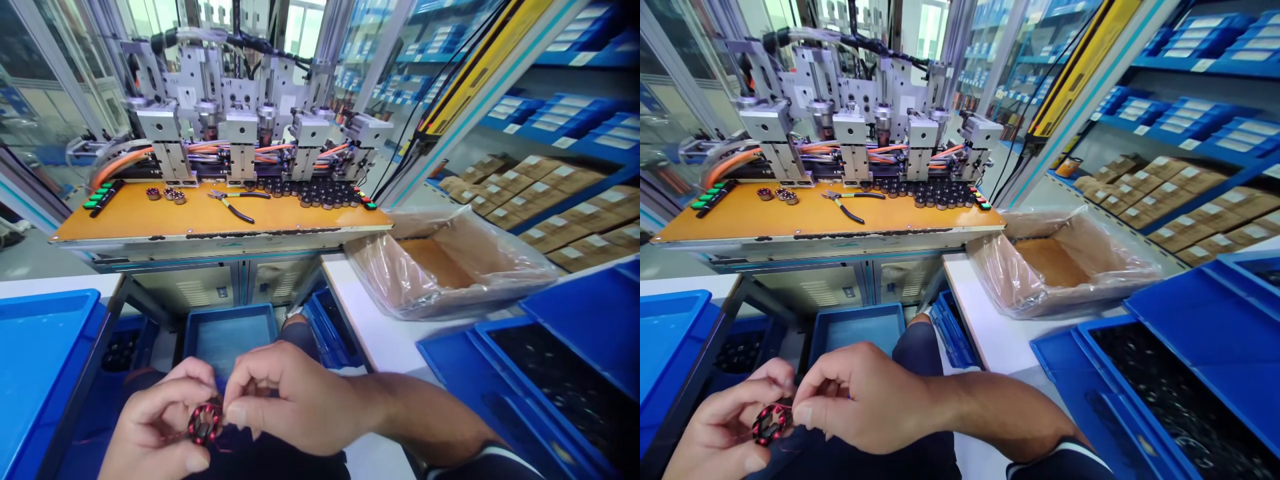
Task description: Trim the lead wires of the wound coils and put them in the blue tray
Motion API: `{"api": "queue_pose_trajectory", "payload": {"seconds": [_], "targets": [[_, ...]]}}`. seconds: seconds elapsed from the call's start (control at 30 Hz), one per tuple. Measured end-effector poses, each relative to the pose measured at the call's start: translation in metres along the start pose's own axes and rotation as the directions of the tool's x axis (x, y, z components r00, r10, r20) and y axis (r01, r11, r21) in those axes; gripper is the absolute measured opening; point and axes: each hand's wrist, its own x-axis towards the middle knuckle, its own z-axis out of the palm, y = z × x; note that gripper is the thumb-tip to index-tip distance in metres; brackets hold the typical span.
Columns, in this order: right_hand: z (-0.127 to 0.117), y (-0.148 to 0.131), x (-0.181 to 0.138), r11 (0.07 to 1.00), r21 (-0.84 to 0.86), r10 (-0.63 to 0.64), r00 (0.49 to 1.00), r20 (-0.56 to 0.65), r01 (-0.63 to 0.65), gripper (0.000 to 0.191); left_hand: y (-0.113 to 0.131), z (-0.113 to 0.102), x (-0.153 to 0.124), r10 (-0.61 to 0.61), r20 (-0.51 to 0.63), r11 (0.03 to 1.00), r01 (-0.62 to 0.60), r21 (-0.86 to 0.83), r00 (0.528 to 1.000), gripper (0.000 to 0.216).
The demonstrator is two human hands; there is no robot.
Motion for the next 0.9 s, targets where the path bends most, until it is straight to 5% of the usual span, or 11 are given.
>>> {"api": "queue_pose_trajectory", "payload": {"seconds": [0.13,0.23,0.43,0.53,0.67,0.77,0.9], "targets": [[0.001,0.002,-0.001,0.996,0.063,0.067,0.998,0.009,-0.067,0.016,-0.001,-0.004,-0.001,0.004,0.031,1.000,-0.004,0.016,1.000,0.036],[0.003,0.004,-0.002,0.997,0.036,0.065,0.998,0.012,-0.065,0.012,-0.004,-0.015,0.004,0.058,0.190,0.994,-0.074,0.077,0.980,0.033],[-0.001,0.002,-0.009,0.921,-0.323,-0.215,0.976,0.045,0.217,0.009,-0.001,-0.022,0.012,0.117,0.361,0.976,-0.175,0.131,0.925,0.022],[-0.012,-0.004,-0.011,0.628,-0.652,-0.446,0.883,0.147,0.426,0.010,0.003,-0.015,0.011,0.075,0.399,0.990,-0.115,0.079,0.914,0.020],[-0.022,-0.009,-0.002,0.141,-0.793,-0.692,0.632,0.348,0.592,0.016,0.003,-0.007,0.005,-0.037,0.324,0.994,0.066,-0.082,0.946,0.035],[-0.022,-0.005,0.008,0.031,-0.728,-0.747,0.500,0.438,0.685,0.017,-0.002,-0.006,0.002,-0.137,0.302,0.973,0.185,-0.137,0.943,0.042],[-0.021,0.001,0.017,-0.021,-0.692,-0.756,0.442,0.483,0.722,0.017,-0.009,-0.009,0.003,-0.162,0.353,0.953,0.238,-0.186,0.922,0.047]]}}
